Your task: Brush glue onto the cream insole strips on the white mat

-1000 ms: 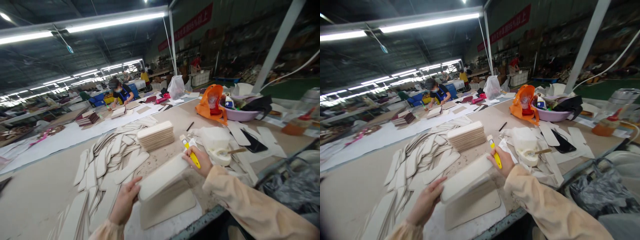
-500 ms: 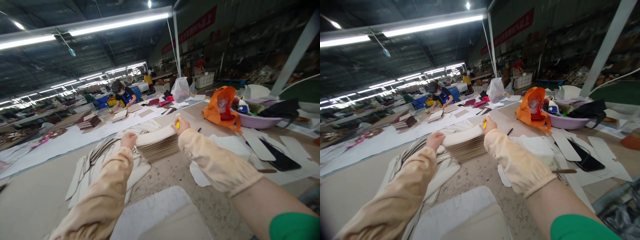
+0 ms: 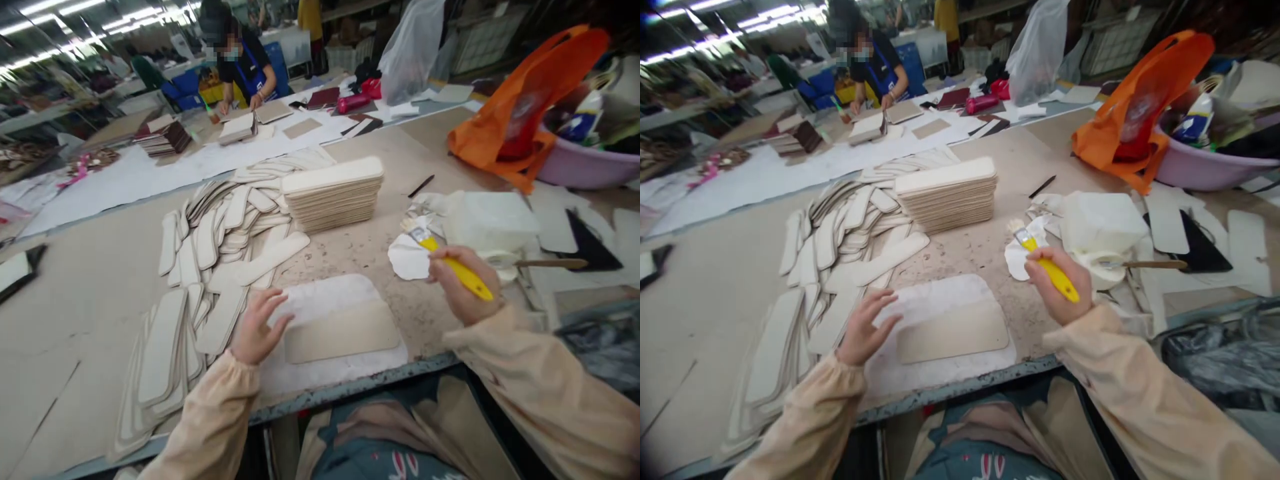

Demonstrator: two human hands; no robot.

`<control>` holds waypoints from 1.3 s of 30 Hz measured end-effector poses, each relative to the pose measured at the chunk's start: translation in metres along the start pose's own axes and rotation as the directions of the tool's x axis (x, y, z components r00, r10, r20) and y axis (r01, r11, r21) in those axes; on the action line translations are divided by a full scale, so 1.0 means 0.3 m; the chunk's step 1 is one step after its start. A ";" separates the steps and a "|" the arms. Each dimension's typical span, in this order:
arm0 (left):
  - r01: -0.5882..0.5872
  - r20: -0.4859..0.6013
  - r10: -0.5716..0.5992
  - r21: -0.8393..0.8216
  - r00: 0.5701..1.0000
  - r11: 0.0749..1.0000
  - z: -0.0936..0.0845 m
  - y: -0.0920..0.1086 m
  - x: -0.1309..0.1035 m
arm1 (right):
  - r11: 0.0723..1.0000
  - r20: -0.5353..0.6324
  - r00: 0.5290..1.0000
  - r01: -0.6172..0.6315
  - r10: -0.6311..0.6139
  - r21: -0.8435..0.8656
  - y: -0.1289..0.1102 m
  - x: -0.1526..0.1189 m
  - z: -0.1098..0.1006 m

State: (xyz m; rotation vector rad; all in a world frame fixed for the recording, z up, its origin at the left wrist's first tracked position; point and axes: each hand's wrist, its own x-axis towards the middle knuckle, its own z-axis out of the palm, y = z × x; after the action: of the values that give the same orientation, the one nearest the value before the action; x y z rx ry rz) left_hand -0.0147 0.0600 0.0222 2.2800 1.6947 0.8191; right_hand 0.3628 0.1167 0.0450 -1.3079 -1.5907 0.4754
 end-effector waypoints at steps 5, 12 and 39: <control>-0.069 0.210 0.067 -0.001 0.975 0.998 0.079 0.018 -0.312 | 0.959 0.401 0.881 0.284 -0.251 -0.023 0.040 -0.344 0.048; -0.054 0.052 0.052 0.034 0.997 0.998 0.145 0.038 -0.309 | 0.920 0.494 0.836 0.358 -0.240 -0.158 0.112 -0.380 0.136; -0.170 -0.099 0.167 -0.021 0.981 0.985 0.159 0.012 -0.375 | 0.936 0.452 0.836 -0.353 0.312 0.007 -0.171 -0.310 0.359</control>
State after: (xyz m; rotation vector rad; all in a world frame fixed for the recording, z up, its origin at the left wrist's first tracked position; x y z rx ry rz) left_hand -0.0085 -0.0372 -0.0516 2.4262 1.5307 0.9975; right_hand 0.2383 0.0451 -0.0024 -1.4856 -1.6806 1.1222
